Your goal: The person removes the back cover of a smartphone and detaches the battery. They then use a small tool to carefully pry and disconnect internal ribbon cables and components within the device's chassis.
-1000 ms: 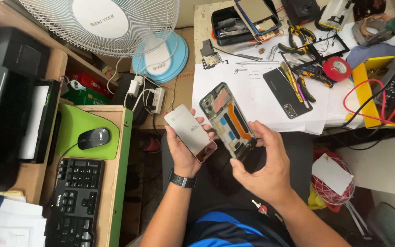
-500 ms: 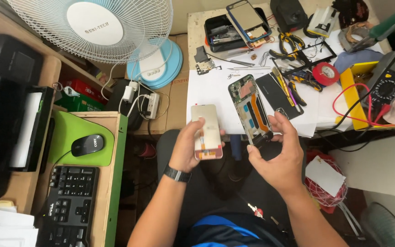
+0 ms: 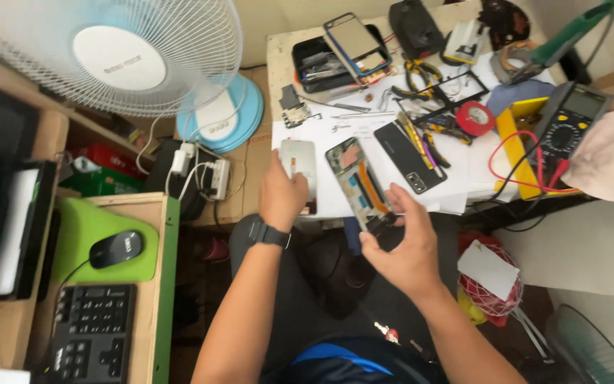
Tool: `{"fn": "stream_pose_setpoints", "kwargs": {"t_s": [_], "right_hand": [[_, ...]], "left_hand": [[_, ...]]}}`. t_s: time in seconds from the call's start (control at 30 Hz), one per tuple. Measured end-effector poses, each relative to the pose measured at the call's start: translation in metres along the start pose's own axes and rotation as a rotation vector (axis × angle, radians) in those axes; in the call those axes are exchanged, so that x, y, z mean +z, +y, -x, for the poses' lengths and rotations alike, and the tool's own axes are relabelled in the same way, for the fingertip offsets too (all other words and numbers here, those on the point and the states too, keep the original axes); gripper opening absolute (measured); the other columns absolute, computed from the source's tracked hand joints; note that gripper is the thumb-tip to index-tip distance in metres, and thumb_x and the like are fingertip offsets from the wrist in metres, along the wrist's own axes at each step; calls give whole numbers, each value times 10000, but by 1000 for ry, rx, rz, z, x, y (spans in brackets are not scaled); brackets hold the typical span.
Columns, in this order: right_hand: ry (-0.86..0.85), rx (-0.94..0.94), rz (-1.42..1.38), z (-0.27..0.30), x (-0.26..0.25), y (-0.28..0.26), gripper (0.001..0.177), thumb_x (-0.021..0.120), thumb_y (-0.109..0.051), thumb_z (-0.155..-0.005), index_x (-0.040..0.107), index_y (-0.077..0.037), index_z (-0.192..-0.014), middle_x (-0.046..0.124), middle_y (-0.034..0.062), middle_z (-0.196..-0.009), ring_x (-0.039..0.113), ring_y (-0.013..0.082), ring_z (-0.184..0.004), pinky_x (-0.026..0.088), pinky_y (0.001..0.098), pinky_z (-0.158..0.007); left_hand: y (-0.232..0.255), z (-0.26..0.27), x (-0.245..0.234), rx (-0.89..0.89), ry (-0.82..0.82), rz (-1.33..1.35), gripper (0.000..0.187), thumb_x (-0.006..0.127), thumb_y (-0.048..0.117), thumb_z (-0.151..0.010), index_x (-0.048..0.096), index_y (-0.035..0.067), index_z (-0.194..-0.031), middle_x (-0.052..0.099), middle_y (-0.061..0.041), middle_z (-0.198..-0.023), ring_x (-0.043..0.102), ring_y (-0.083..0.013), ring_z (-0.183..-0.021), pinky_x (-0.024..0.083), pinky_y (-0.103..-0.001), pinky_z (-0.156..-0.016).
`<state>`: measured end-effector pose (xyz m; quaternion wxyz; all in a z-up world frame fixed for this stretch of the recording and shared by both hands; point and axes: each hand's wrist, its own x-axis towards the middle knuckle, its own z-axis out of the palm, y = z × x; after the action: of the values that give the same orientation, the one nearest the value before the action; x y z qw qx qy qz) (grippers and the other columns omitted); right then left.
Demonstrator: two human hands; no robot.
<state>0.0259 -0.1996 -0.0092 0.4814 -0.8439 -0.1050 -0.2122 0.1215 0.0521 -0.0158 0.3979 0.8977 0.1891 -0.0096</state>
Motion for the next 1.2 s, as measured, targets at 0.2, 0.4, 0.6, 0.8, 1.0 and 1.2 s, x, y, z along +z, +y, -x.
{"fn": "stream_pose_setpoints", "kwargs": {"t_s": [0.2, 0.4, 0.6, 0.8, 1.0, 1.2], "right_hand": [[-42, 43, -4, 4, 7, -3, 1052, 1044, -108, -665, 627, 4, -1624, 761, 231, -1396, 749, 405, -1226, 673, 432, -985], [-147, 70, -17, 1, 8, -13, 1040, 1032, -118, -713, 590, 6, -1646, 737, 243, -1413, 712, 431, -1273, 665, 479, -1029], [-148, 42, 0, 0, 12, -13, 1020, 1021, -155, -757, 571, -16, -1661, 722, 206, -1426, 687, 403, -1291, 653, 464, -1031], [-132, 41, 5, -6, 7, -17, 998, 1012, -119, -754, 578, 7, -1645, 727, 234, -1408, 691, 423, -1268, 647, 491, -1030], [-91, 31, -1, -11, 6, -30, 1003, 1011, -109, -714, 604, 31, -1620, 751, 249, -1335, 720, 437, -1199, 654, 508, -1003], [-313, -60, 42, -13, 6, -44, 791, 890, -248, -857, 603, -79, -1575, 714, 147, -1470, 665, 365, -1369, 548, 523, -1139]], "left_hand": [[7, 15, 8, 106, 131, -232, 816, 831, 257, -998, 528, -40, -1695, 667, -316, -1375, 755, -522, -1256, 663, -614, -1004], [-17, 12, 35, 176, 272, -361, 787, 914, 338, -955, 634, 45, -1629, 640, -266, -1342, 697, -514, -1248, 635, -608, -1005], [-28, 13, 44, 245, 428, -443, 723, 922, 410, -893, 744, 102, -1523, 681, -243, -1313, 703, -463, -1191, 630, -570, -915], [-22, 28, 28, 317, 454, -443, 695, 904, 460, -906, 765, 125, -1499, 736, -253, -1347, 730, -474, -1167, 613, -585, -908], [24, 99, 15, 372, 62, 650, 538, 662, 263, -1164, 647, -79, -1580, 738, -384, -1486, 682, -583, -1419, 565, -621, -1161], [17, 98, 37, -126, -384, 1603, 799, 314, 643, -1159, 573, 48, -1627, 747, -313, -1508, 741, -480, -1366, 578, -605, -1192]]}}
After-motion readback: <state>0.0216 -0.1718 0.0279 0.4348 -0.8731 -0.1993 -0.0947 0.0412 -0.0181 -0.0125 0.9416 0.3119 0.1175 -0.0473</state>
